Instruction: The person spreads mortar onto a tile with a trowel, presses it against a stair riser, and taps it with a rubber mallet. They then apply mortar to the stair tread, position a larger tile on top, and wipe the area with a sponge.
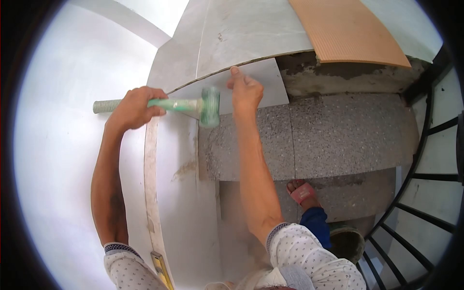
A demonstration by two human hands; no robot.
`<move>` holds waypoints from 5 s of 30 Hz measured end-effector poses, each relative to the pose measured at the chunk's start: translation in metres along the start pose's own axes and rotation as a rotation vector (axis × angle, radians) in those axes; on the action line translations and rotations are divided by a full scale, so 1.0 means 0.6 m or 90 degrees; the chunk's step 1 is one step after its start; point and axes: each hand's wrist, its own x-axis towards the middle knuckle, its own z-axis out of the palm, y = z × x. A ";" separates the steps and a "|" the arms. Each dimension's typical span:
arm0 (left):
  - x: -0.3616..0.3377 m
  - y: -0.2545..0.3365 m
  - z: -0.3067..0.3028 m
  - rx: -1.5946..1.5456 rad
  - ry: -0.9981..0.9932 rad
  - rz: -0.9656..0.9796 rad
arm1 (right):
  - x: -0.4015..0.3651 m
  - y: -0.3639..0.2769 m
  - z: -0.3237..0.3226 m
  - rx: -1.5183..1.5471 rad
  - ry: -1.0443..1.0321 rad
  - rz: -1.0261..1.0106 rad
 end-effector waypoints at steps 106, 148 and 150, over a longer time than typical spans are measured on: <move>-0.100 0.067 0.654 -0.509 0.200 -0.174 | -0.055 0.233 -0.035 0.361 0.023 0.344; -0.630 0.448 0.942 -0.523 -0.251 -0.173 | -0.073 0.184 -0.516 -0.849 -0.195 -0.695; -0.658 0.501 1.045 -0.520 -0.163 -0.182 | -0.092 0.206 -0.503 -0.797 -0.061 -0.608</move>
